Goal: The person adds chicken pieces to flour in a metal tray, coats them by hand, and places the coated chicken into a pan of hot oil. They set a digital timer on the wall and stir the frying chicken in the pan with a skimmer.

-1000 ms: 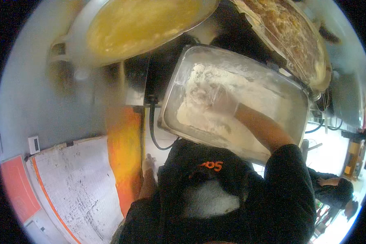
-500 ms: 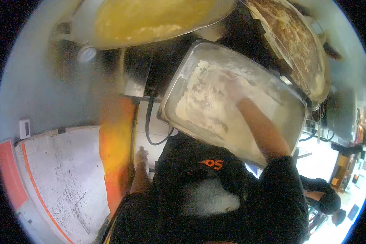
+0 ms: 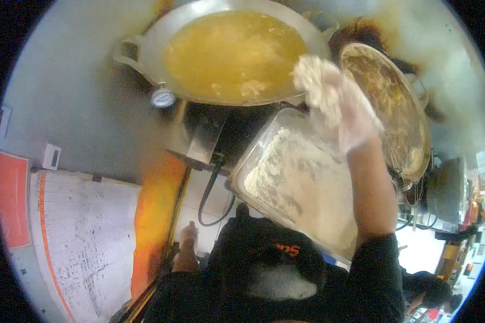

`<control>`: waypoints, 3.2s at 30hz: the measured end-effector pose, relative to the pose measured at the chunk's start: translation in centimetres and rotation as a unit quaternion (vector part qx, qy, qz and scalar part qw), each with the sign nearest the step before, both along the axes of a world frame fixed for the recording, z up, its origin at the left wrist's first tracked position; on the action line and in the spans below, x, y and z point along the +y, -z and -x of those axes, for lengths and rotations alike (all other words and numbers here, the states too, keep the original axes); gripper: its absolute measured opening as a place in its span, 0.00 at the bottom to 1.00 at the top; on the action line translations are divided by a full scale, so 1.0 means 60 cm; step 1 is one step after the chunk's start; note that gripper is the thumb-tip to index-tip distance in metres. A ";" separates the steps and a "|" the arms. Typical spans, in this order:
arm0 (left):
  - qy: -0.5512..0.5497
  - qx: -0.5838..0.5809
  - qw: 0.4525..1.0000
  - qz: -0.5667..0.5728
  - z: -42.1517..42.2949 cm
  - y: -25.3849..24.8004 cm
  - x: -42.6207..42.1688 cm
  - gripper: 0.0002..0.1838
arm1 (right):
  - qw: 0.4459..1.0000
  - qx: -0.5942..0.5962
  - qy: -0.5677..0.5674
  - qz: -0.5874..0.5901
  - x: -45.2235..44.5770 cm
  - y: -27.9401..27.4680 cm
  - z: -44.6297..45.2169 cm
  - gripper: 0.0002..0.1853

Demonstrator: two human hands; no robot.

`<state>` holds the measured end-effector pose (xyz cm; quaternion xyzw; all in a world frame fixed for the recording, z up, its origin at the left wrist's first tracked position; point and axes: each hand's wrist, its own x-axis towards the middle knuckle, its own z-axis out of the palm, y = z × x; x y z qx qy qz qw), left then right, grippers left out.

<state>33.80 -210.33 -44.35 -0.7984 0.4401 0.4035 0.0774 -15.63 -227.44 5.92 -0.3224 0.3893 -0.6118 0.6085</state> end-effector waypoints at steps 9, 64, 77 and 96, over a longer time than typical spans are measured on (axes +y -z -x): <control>-0.038 0.059 0.997 0.044 0.006 -0.024 -0.006 0.35 | 0.559 0.823 -0.052 0.088 -0.330 0.004 0.009 0.16; 0.407 0.486 0.773 -0.022 0.688 -0.435 -0.325 0.24 | 0.749 0.661 0.019 -0.050 0.404 0.338 -0.006 0.26; 0.790 0.297 0.381 0.378 0.594 -0.581 -0.171 0.24 | 0.880 0.452 -0.006 -0.146 0.336 0.289 0.103 0.21; 0.622 0.506 0.352 0.482 0.439 -0.476 -0.193 0.19 | 0.916 0.314 0.158 -0.192 0.439 0.232 0.093 0.04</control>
